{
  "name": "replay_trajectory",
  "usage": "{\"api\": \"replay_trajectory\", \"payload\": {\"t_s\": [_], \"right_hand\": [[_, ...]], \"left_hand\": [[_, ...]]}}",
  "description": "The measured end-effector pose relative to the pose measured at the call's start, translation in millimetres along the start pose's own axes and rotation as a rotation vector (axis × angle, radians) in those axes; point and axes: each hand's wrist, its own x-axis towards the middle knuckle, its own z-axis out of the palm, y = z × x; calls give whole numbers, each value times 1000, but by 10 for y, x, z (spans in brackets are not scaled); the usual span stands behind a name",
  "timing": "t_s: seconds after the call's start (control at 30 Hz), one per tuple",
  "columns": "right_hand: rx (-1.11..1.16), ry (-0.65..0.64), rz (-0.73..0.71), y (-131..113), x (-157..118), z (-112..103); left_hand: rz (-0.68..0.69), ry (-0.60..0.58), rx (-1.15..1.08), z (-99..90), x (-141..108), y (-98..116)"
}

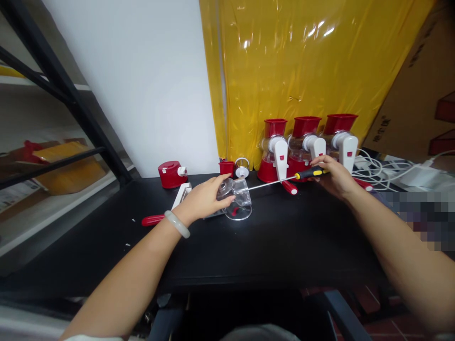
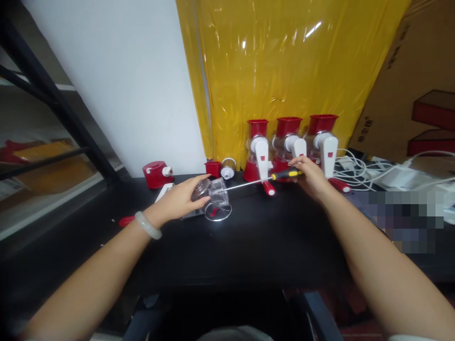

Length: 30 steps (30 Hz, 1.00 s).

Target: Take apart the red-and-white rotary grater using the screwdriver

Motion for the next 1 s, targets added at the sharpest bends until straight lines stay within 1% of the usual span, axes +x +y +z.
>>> {"api": "replay_trajectory", "payload": {"t_s": [0.1, 0.23, 0.4, 0.47, 0.53, 0.63, 0.7, 0.77, 0.83, 0.93, 1.0], "right_hand": [[14, -40, -1, -6, 3, -5], [-21, -14, -24, 44, 39, -31], [-256, 23, -9, 128, 89, -131], [-280, 26, -17, 136, 91, -140], [-202, 31, -37, 117, 74, -108], [16, 30, -37, 41, 15, -27], [146, -18, 0, -19, -30, 6], [213, -77, 33, -59, -59, 10], [226, -97, 36, -64, -58, -3], [183, -52, 1, -16, -9, -25], [110, -9, -8, 27, 28, -37]], "left_hand": [[2, 1, 1, 1, 1, 0], [4, 3, 1, 2, 4, -2], [6, -2, -1, 0, 2, -2], [4, -2, 0, -2, 1, 0], [4, -2, 0, -3, 0, 3], [8, -1, 0, 0, -1, 5], [7, 3, 0, 4, -1, 1], [4, 5, 4, 7, 0, -4], [3, -2, 9, 10, 1, -9], [8, -3, 11, 11, 3, -13], [11, 0, 10, 9, 2, -12]]}}
